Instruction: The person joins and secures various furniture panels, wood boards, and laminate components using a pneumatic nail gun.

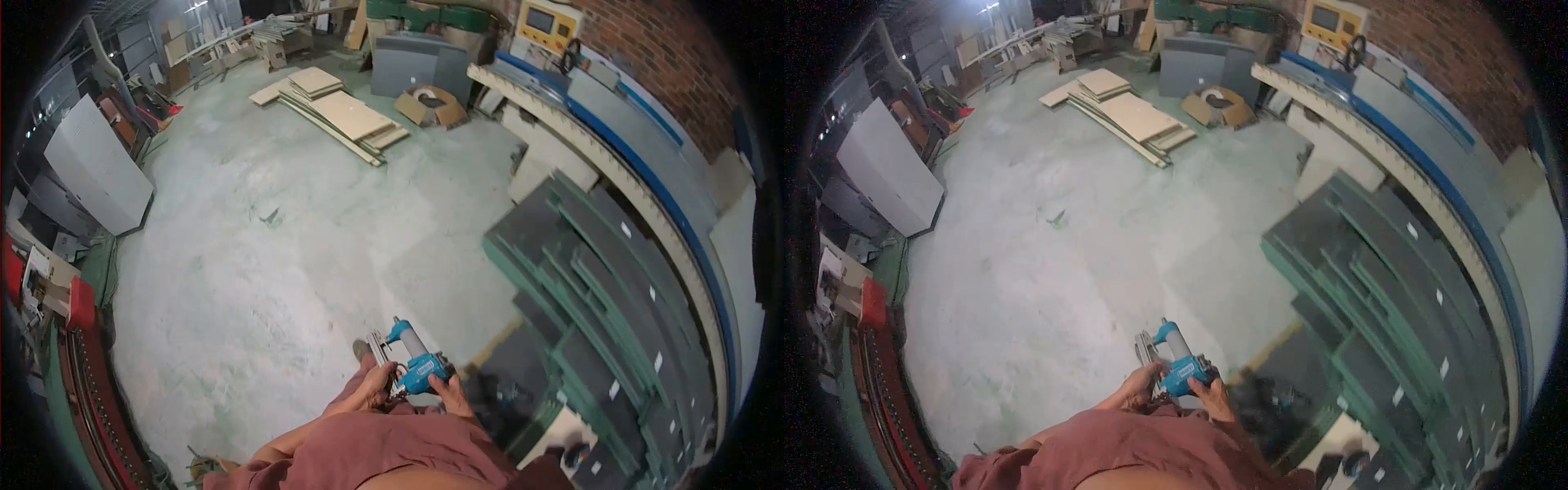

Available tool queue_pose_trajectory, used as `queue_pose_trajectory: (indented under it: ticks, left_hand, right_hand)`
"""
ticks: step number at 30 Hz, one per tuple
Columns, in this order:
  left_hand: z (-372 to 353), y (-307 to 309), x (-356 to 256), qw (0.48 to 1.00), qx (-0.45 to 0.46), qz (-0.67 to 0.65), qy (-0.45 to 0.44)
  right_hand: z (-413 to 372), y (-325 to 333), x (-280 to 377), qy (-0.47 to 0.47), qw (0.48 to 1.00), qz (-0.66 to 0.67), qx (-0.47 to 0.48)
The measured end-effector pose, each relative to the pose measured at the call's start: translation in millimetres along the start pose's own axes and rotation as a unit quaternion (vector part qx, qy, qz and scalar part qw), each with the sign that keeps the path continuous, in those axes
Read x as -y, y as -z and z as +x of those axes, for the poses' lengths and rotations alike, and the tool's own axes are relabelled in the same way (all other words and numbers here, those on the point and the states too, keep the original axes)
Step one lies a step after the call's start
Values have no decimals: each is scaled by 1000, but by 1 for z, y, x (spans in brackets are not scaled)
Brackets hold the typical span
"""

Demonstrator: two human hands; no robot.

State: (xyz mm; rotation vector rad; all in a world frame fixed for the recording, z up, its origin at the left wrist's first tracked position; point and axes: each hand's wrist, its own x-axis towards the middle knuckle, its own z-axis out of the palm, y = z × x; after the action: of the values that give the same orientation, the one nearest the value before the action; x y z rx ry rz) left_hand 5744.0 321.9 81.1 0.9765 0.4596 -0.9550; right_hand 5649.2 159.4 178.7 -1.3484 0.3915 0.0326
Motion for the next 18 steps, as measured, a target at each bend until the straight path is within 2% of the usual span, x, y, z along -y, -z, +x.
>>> queue_pose_trajectory:
  ticks: [1, 2, 3, 4, 5, 6, 8, 10, 11, 12, 14, 18]
  left_hand:
    - [5, -17, -38, 1000, 0, -8, -9]
    - [7, -32, -75, 997, -21, 63, 37]
    - [12, -45, -108, 987, -44, 130, 89]
    - [26, -48, -130, 987, -52, 116, 93]
    - [39, -51, -149, 991, -60, 88, 86]
    - [55, -55, -172, 993, -66, 62, 75]
    - [82, -62, -217, 995, -71, 43, 50]
    - [101, -71, -251, 994, -81, 52, 54]
    - [111, -77, -267, 995, -83, 50, -3]
    - [123, -81, -283, 994, -83, 47, -60]
    - [153, -82, -308, 994, -71, 31, -73]
    - [203, -92, -371, 996, -43, 32, -77]
  right_hand:
    - [30, -5, -1, 11, 999, 22, -28]
    - [60, -5, 3, 6, 1000, 15, -18]
    - [82, -12, 18, -24, 997, 8, -74]
    - [100, -20, 26, -56, 990, 1, -129]
    - [130, -13, 13, -62, 992, 23, -104]
    - [148, -32, 51, -22, 992, 103, -68]
    - [196, -31, 34, -56, 988, 105, -102]
    - [232, -58, 63, -37, 964, 220, -142]
    - [247, -72, 89, -2, 956, 276, -97]
    - [267, -75, 86, -3, 956, 279, -96]
    - [310, -76, 70, 0, 897, 431, -94]
    - [391, -80, 99, -75, 881, 464, -58]
